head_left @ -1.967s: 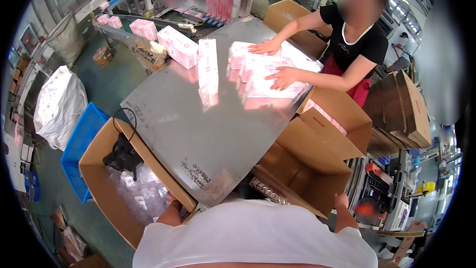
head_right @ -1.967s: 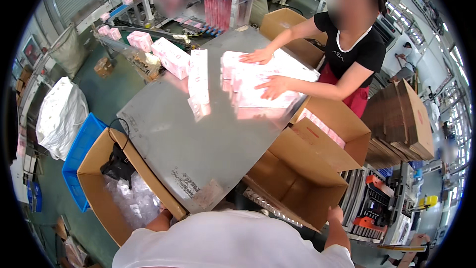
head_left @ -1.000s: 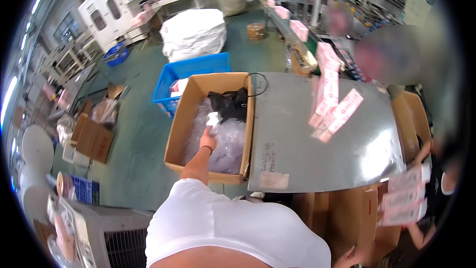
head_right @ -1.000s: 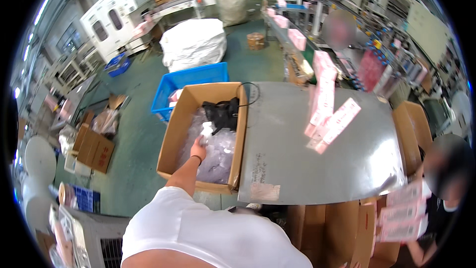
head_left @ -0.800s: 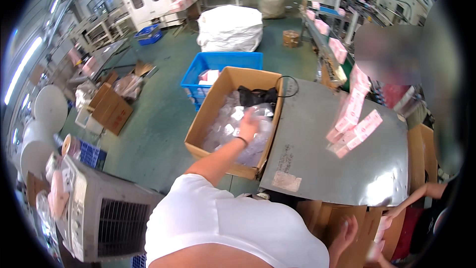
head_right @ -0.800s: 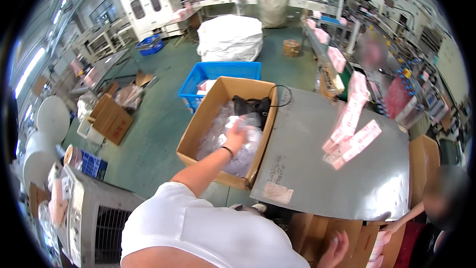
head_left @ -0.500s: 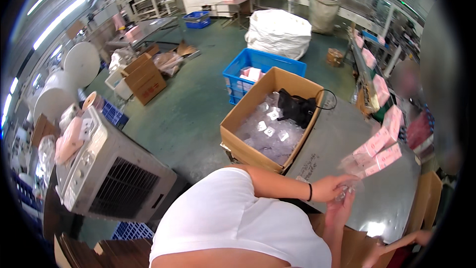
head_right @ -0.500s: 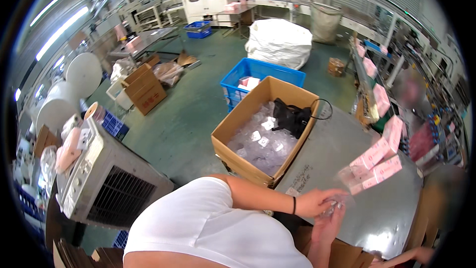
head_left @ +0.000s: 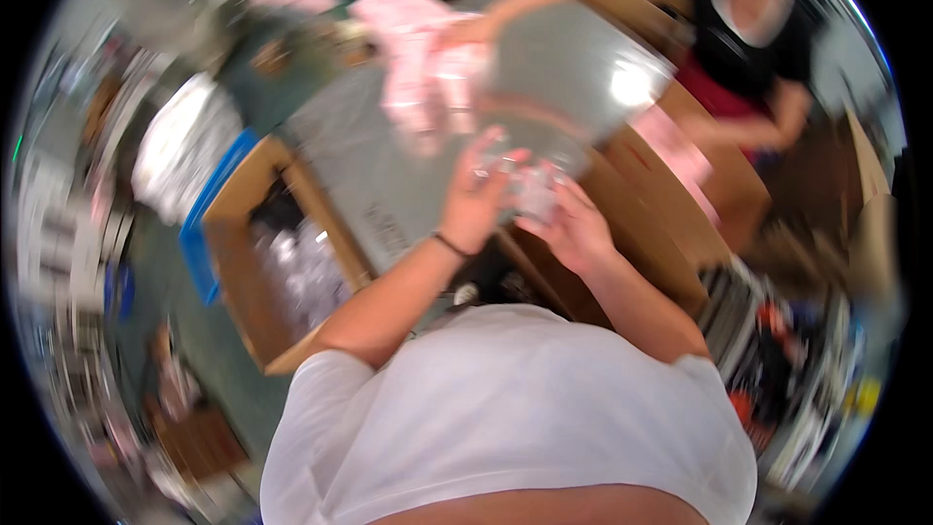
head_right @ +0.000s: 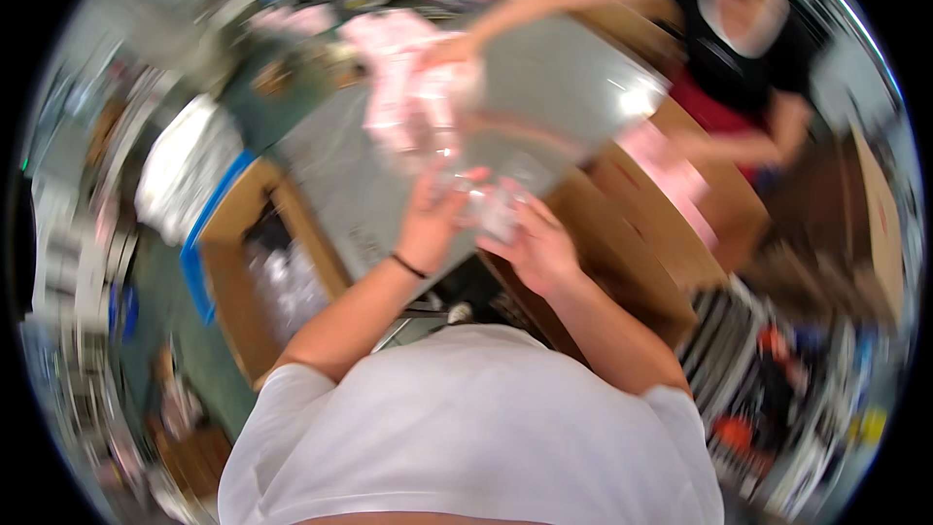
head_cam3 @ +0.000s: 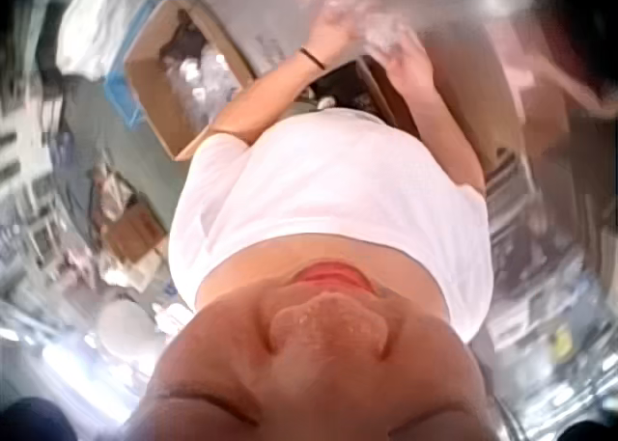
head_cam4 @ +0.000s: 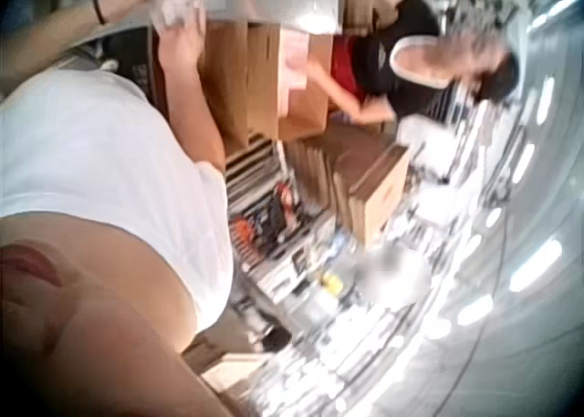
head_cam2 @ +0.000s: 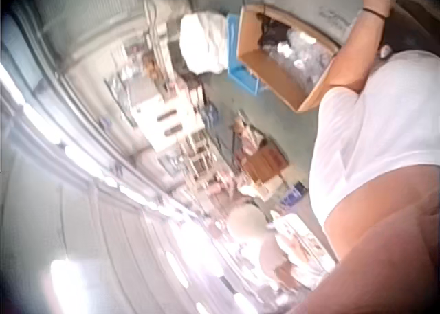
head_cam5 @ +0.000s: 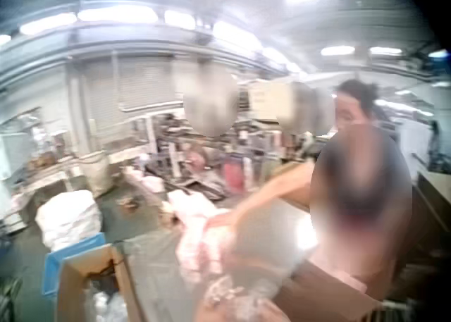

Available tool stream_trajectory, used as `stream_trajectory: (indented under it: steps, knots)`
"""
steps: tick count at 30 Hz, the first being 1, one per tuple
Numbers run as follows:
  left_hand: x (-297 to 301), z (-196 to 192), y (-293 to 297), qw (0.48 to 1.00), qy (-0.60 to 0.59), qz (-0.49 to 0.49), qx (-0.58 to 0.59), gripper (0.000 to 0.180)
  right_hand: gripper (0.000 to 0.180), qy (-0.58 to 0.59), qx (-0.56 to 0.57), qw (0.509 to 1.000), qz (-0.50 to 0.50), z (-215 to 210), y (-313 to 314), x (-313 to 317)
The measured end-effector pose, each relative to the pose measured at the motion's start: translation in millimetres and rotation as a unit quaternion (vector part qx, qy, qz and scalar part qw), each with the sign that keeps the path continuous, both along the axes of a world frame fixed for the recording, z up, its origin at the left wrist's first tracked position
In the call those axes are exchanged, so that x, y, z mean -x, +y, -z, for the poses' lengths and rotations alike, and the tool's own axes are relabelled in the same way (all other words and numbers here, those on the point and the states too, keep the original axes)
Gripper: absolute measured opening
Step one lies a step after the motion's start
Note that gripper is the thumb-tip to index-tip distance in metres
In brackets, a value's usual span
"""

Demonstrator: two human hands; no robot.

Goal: The person packs pink-wrapped items into cardboard boxes on a metal table, then walks to a machine and interacts with its touchscreen control panel.

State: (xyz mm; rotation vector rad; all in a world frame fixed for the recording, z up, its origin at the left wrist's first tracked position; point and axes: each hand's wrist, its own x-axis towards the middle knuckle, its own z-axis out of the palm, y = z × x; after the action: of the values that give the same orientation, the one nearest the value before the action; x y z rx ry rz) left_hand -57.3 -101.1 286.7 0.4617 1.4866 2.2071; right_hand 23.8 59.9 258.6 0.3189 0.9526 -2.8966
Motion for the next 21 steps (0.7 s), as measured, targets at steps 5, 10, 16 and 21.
stream_trajectory:
  steps: [5,10,16,21]
  knots:
    - [-17.7,0.0,93.9,0.988,-0.06,0.144,-0.005,0.054,0.044,-0.012,0.006,0.995,0.1,-16.1,69.6,-62.4]
    - [-39.1,19.2,129.2,0.98,-0.047,0.191,0.025,0.053,0.042,-0.045,-0.013,0.983,0.177,-5.6,88.5,-102.9]
    - [-39.5,40.8,135.1,0.986,-0.018,0.161,0.04,0.053,0.036,-0.118,-0.06,0.959,0.252,34.8,113.0,-164.8]
    - [5.9,53.2,79.4,0.99,0.033,0.069,0.122,0.054,0.057,-0.279,-0.533,0.791,0.114,90.1,144.1,-220.2]
